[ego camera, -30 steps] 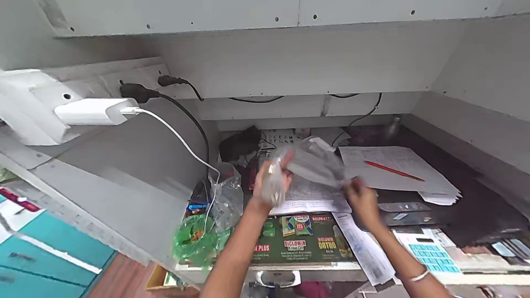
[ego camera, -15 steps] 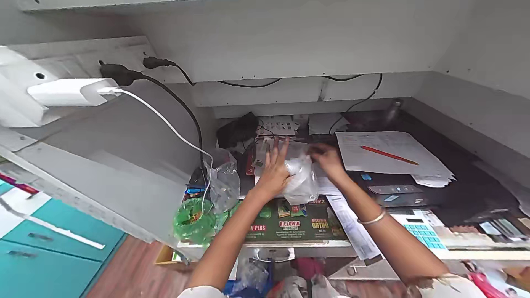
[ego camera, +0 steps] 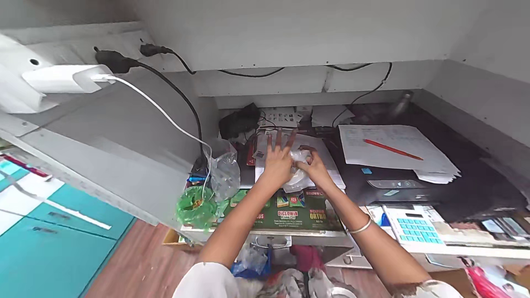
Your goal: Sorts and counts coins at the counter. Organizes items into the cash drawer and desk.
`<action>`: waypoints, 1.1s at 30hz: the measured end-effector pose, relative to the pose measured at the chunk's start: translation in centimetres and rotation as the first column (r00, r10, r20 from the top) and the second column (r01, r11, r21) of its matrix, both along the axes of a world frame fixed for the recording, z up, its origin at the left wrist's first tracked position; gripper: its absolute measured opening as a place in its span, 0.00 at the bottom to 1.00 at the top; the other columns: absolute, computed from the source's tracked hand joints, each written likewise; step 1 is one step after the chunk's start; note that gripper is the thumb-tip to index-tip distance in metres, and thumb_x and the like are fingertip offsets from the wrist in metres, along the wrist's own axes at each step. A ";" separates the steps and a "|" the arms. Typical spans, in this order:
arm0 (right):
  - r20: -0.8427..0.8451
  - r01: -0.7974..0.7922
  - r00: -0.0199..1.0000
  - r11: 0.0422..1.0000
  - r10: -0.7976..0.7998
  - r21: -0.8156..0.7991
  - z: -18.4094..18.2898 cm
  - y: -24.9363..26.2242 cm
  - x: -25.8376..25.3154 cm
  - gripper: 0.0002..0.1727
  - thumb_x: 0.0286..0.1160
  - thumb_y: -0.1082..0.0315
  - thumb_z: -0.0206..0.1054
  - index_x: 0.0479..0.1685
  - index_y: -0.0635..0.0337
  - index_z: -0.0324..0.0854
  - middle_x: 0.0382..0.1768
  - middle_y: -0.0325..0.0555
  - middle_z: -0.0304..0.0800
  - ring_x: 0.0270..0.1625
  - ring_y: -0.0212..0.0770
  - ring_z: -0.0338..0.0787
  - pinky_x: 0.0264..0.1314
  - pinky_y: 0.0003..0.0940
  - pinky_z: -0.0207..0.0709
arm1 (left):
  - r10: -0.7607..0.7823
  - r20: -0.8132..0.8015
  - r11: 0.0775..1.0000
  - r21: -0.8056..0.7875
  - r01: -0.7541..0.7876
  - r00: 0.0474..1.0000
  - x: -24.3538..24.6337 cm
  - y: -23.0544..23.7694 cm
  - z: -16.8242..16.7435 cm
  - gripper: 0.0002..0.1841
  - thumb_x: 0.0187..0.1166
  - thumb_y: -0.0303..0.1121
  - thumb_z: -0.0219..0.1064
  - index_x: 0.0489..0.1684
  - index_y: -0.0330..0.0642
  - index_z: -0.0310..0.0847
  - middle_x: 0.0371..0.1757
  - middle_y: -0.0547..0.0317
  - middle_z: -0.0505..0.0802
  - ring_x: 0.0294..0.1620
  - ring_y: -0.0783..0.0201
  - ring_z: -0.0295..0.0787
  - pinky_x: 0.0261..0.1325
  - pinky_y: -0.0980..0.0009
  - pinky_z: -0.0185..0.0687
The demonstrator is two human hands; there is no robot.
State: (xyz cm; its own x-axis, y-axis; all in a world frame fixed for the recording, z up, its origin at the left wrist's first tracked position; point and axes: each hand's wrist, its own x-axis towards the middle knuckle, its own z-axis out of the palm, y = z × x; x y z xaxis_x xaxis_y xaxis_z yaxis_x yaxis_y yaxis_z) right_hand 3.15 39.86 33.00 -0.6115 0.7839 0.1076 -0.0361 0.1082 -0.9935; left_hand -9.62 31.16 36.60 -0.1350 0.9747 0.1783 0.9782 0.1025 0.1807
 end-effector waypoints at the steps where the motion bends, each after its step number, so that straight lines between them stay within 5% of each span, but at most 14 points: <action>1: -0.016 0.027 0.999 1.000 -0.028 -0.007 0.1 -0.2 0.1 0.39 0.66 0.76 0.71 0.80 0.67 0.57 0.45 0.52 0.90 0.41 0.34 0.91 0.47 0.32 0.86 | 0.016 -0.019 1.000 -0.013 -0.016 1.000 0.3 -0.2 0.3 0.20 0.68 0.41 0.78 0.53 0.38 0.93 0.93 0.38 0.58 0.94 0.28 0.29 0.83 0.21 0.19; 7: 0.004 0.087 0.996 0.943 -0.090 -0.322 1.0 -1.1 1.2 0.32 0.66 0.80 0.64 0.75 0.66 0.63 0.40 0.50 0.86 0.36 0.37 0.87 0.39 0.34 0.83 | -0.018 0.054 0.995 -0.093 0.023 0.998 1.2 -1.6 0.3 0.15 0.84 0.39 0.64 0.60 0.45 0.92 0.87 0.36 0.70 0.93 0.29 0.43 0.83 0.20 0.25; 10: 0.048 -0.026 0.998 0.981 0.036 -0.195 0.4 -1.0 2.4 0.28 0.65 0.79 0.62 0.70 0.64 0.69 0.37 0.45 0.87 0.33 0.34 0.87 0.37 0.32 0.83 | -0.047 0.266 0.989 -0.120 0.081 0.963 1.2 -2.6 -0.7 0.19 0.87 0.45 0.60 0.63 0.46 0.90 0.91 0.43 0.66 0.94 0.32 0.43 0.85 0.23 0.23; 13: 0.118 -0.145 0.983 0.989 0.144 0.001 0.1 -2.3 4.8 0.31 0.71 0.78 0.60 0.80 0.62 0.69 0.68 0.51 0.82 0.52 0.34 0.89 0.53 0.31 0.85 | 0.003 0.528 0.999 -0.046 0.024 0.849 2.9 -4.6 -2.2 0.20 0.81 0.48 0.67 0.53 0.41 0.94 0.92 0.44 0.62 0.95 0.38 0.40 0.87 0.29 0.32; 15: 0.164 -0.115 0.981 0.992 0.105 0.055 -0.1 -3.5 6.3 0.33 0.70 0.76 0.59 0.81 0.60 0.66 0.75 0.52 0.77 0.57 0.35 0.89 0.56 0.32 0.86 | 0.039 0.645 0.998 0.012 -0.062 0.763 4.9 -5.5 -3.1 0.18 0.74 0.47 0.74 0.44 0.41 0.96 0.91 0.46 0.66 0.94 0.40 0.45 0.85 0.31 0.39; 17: 0.170 -0.019 0.985 0.997 0.006 0.077 -0.7 -4.8 8.0 0.35 0.68 0.76 0.58 0.82 0.62 0.63 0.69 0.51 0.81 0.50 0.32 0.90 0.50 0.29 0.86 | 0.034 0.678 0.991 0.070 -0.111 0.734 7.2 -6.2 -3.8 0.16 0.72 0.46 0.76 0.41 0.42 0.97 0.90 0.49 0.68 0.93 0.39 0.47 0.84 0.31 0.41; 20: 0.177 0.106 0.976 0.987 -0.127 0.124 -2.1 -6.6 11.1 0.41 0.60 0.74 0.61 0.82 0.65 0.55 0.39 0.41 0.86 0.33 0.25 0.86 0.35 0.24 0.82 | -0.053 0.577 0.979 0.190 -0.071 0.815 10.6 -7.9 -4.3 0.14 0.73 0.44 0.75 0.36 0.41 0.97 0.89 0.51 0.70 0.93 0.37 0.49 0.82 0.29 0.46; 22: 0.227 0.079 0.966 0.980 -0.120 0.185 -2.8 -7.9 13.6 0.42 0.56 0.70 0.63 0.81 0.63 0.58 0.41 0.38 0.86 0.37 0.23 0.87 0.39 0.23 0.84 | -0.125 0.557 0.984 0.173 0.032 0.821 11.4 -9.1 -4.3 0.14 0.77 0.44 0.72 0.38 0.42 0.96 0.91 0.50 0.67 0.93 0.38 0.49 0.82 0.27 0.46; 23: 0.272 0.020 0.957 0.962 -0.096 0.271 -3.0 -8.7 15.0 0.40 0.60 0.68 0.63 0.82 0.66 0.61 0.51 0.44 0.85 0.47 0.27 0.87 0.47 0.26 0.83 | -0.151 0.582 0.988 0.123 0.097 0.799 11.4 -9.6 -4.1 0.15 0.79 0.43 0.70 0.42 0.41 0.96 0.92 0.46 0.64 0.94 0.37 0.46 0.82 0.26 0.44; 25: 0.357 -0.126 0.932 0.871 -0.060 0.474 -3.7 -10.8 16.8 0.31 0.67 0.67 0.62 0.74 0.71 0.74 0.71 0.70 0.75 0.69 0.57 0.79 0.68 0.50 0.75 | -0.180 0.627 0.974 0.005 0.228 0.758 11.0 -10.4 -3.9 0.14 0.83 0.41 0.67 0.51 0.42 0.94 0.93 0.41 0.59 0.94 0.35 0.41 0.83 0.26 0.41; 27: 0.445 -0.194 0.887 0.777 -0.122 0.598 -5.0 -13.4 17.4 0.29 0.66 0.57 0.66 0.62 0.70 0.78 0.78 0.82 0.65 0.77 0.78 0.70 0.74 0.69 0.65 | -0.209 0.627 0.944 -0.070 0.322 0.751 11.4 -11.4 -4.5 0.14 0.82 0.37 0.67 0.57 0.43 0.93 0.93 0.41 0.59 0.94 0.36 0.43 0.85 0.28 0.42; 30: 0.559 -0.177 0.740 0.694 -0.374 0.698 -8.4 -16.6 18.2 0.42 0.54 0.37 0.71 0.50 0.74 0.81 0.74 0.82 0.72 0.69 0.82 0.78 0.62 0.75 0.71 | -0.258 0.599 0.900 -0.136 0.414 0.758 13.5 -12.4 -6.6 0.13 0.76 0.30 0.72 0.56 0.39 0.92 0.92 0.44 0.63 0.92 0.37 0.49 0.84 0.30 0.48; 32: 0.741 -0.154 0.576 0.843 -0.347 0.515 -7.6 -19.6 17.6 0.35 0.66 0.53 0.72 0.61 0.80 0.80 0.70 0.80 0.77 0.70 0.77 0.81 0.68 0.71 0.72 | -0.239 0.596 0.883 -0.195 0.427 0.767 15.2 -13.1 -8.8 0.13 0.69 0.24 0.74 0.51 0.35 0.92 0.89 0.44 0.68 0.89 0.36 0.56 0.82 0.31 0.54; 33: 0.869 -0.111 0.464 0.963 -0.170 0.247 -4.3 -20.6 16.5 0.30 0.80 0.64 0.65 0.73 0.81 0.72 0.72 0.77 0.77 0.74 0.71 0.80 0.77 0.62 0.69 | -0.232 0.592 0.881 -0.208 0.424 0.772 16.3 -13.5 -10.2 0.13 0.68 0.20 0.74 0.50 0.34 0.92 0.85 0.42 0.74 0.86 0.35 0.62 0.80 0.31 0.59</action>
